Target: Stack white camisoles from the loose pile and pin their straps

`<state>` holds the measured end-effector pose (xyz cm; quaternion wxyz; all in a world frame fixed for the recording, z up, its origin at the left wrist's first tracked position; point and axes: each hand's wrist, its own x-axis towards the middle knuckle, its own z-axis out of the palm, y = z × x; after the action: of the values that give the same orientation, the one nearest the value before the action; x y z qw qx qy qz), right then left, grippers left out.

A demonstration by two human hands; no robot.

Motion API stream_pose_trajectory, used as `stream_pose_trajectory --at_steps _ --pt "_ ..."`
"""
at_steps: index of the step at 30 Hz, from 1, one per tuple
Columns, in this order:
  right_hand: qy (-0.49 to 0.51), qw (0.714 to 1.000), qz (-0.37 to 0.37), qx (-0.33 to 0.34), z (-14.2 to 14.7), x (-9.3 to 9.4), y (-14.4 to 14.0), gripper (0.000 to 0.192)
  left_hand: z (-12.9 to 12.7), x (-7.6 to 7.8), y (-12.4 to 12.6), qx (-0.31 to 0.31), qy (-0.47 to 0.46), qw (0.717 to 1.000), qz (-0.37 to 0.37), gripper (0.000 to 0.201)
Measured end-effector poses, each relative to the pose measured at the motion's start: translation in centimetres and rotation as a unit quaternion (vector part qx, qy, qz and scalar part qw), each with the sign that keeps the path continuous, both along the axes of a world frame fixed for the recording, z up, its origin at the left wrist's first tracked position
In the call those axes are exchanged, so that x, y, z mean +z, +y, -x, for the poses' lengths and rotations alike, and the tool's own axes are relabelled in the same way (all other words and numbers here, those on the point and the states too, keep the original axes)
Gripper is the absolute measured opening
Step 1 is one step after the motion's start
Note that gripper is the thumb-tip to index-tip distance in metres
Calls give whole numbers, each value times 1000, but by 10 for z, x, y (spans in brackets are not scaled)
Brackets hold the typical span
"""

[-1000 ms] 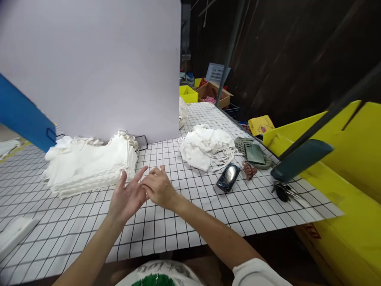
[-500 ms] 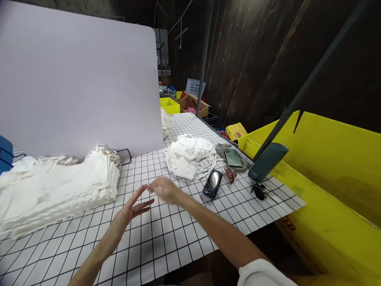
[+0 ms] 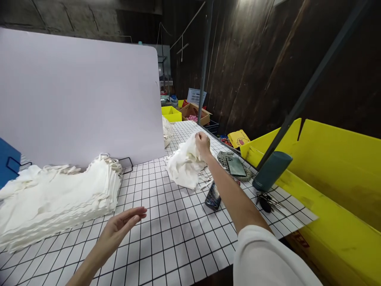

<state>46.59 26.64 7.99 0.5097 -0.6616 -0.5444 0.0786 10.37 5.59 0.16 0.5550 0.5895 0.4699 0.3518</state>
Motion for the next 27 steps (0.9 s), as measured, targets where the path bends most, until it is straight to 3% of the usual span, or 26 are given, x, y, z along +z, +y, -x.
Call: stream_pose_trajectory --at_steps 3,6,8,11,13,15,18,21,23,25,27 --pt "26 997 -57 36 -2 53 -5 25 -4 3 14 17 -8 1000 -3 44" --pt "75 975 -90 191 18 95 -36 28 -21 22 26 17 -19 999 -28 46" --pt "81 948 -62 302 44 110 -66 31 -37 44 34 27 -42 996 -70 49" --pt "82 907 14 413 86 115 -107 35 -61 75 43 58 -86 980 -171 61" --pt "109 879 64 461 105 110 -126 36 -68 86 46 57 -77 980 -175 51" --pt "143 861 106 477 112 100 -137 36 -65 88 43 61 -56 992 -100 36" --pt "156 845 183 478 108 79 -145 37 -45 83 29 77 -66 994 28 38" --pt "98 830 251 488 99 49 -146 37 -21 76 12 92 -104 988 61 38" --pt "6 842 259 474 96 25 -145 25 -8 70 3 115 -128 983 70 35" --pt "-109 874 235 412 96 1 -144 9 4 62 -3 146 -163 971 99 30" --pt "-161 901 219 338 97 -19 -144 2 14 52 -7 186 -199 951 145 27"
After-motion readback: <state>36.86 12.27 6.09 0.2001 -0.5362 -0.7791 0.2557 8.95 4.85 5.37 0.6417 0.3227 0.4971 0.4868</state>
